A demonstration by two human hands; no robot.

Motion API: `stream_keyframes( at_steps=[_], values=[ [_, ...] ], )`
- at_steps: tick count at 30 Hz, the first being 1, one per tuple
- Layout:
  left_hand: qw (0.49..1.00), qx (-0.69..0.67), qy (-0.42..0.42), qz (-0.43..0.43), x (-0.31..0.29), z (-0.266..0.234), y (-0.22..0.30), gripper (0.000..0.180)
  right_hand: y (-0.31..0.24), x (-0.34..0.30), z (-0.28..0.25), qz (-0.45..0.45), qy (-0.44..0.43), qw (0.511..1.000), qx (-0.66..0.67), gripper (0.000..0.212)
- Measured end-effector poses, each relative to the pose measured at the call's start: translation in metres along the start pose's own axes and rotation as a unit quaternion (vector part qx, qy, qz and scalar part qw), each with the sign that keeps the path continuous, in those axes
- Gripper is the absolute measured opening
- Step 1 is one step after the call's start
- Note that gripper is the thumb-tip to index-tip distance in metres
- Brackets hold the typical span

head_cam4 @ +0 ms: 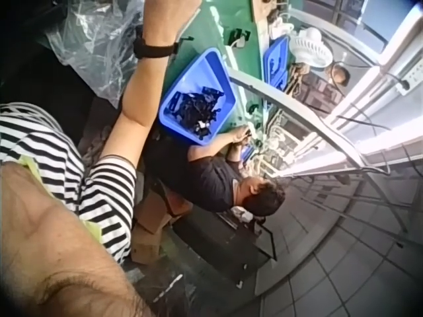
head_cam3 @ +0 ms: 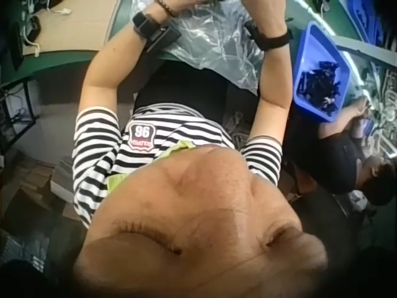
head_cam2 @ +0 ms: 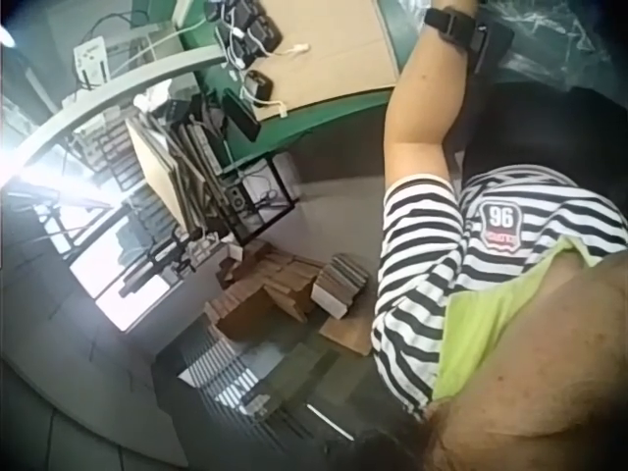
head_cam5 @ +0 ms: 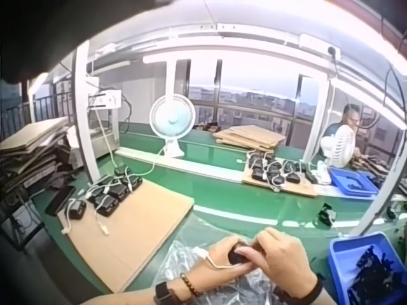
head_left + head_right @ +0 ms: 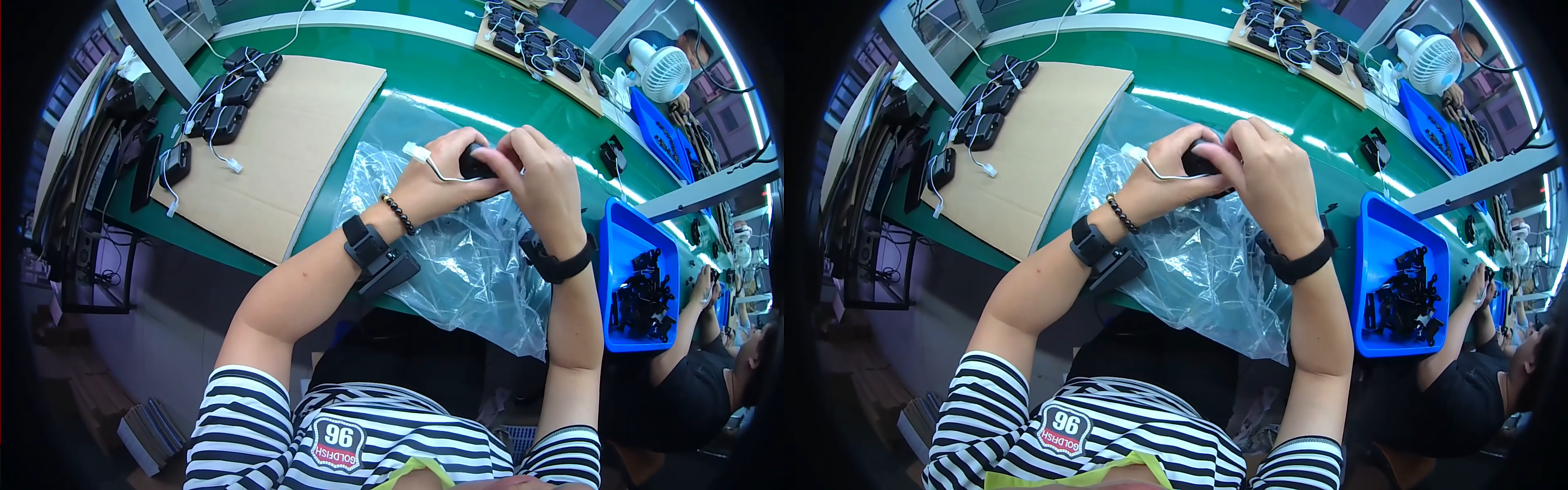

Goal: The person picks up a black electronic component and a metal bracket, fits the bracket onto the component, and presses them together by hand. They then pick up a wire and insert its connector into a port on the component before placing the assembly onto a cardboard sheet.

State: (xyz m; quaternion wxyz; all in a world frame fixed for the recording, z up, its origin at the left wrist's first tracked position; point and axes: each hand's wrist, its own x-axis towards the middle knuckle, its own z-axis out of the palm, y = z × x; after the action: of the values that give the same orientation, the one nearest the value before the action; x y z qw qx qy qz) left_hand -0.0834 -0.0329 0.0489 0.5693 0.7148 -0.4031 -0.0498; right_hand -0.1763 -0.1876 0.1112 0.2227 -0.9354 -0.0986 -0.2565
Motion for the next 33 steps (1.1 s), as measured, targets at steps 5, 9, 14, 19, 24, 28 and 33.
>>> stream_keyframes(
  at_steps=[5, 9, 14, 19, 24, 28, 33],
  values=[
    [0.995, -0.077, 0.035, -0.054, 0.001, -0.007, 0.004, 0.052, -0.005, 0.000, 0.001, 0.077, -0.006, 0.989, 0.126, 0.038],
    [0.993, -0.060, 0.091, -0.051, 0.005, -0.010, -0.001, 0.052, -0.011, -0.006, 0.005, 0.101, -0.059, 0.973, 0.202, 0.048],
    [0.991, -0.028, 0.124, -0.046, 0.011, -0.013, -0.012, 0.051, -0.004, -0.002, 0.005, 0.121, -0.017, 0.944, 0.307, 0.048],
    [0.989, -0.030, 0.139, -0.028, 0.008, -0.008, -0.012, 0.052, -0.004, -0.002, 0.009, 0.044, -0.063, 0.969, 0.233, 0.044],
    [0.990, -0.020, 0.136, -0.019, 0.009, -0.008, -0.014, 0.052, 0.000, 0.001, 0.000, 0.140, -0.071, 0.931, 0.329, 0.042],
    [0.989, 0.018, 0.147, 0.009, 0.009, -0.008, -0.017, 0.052, -0.001, 0.000, 0.006, 0.129, -0.053, 0.938, 0.318, 0.041],
    [0.991, -0.004, 0.134, -0.001, 0.007, -0.009, -0.009, 0.050, 0.009, 0.005, -0.007, 0.166, -0.072, 0.927, 0.328, 0.041]
  ],
)
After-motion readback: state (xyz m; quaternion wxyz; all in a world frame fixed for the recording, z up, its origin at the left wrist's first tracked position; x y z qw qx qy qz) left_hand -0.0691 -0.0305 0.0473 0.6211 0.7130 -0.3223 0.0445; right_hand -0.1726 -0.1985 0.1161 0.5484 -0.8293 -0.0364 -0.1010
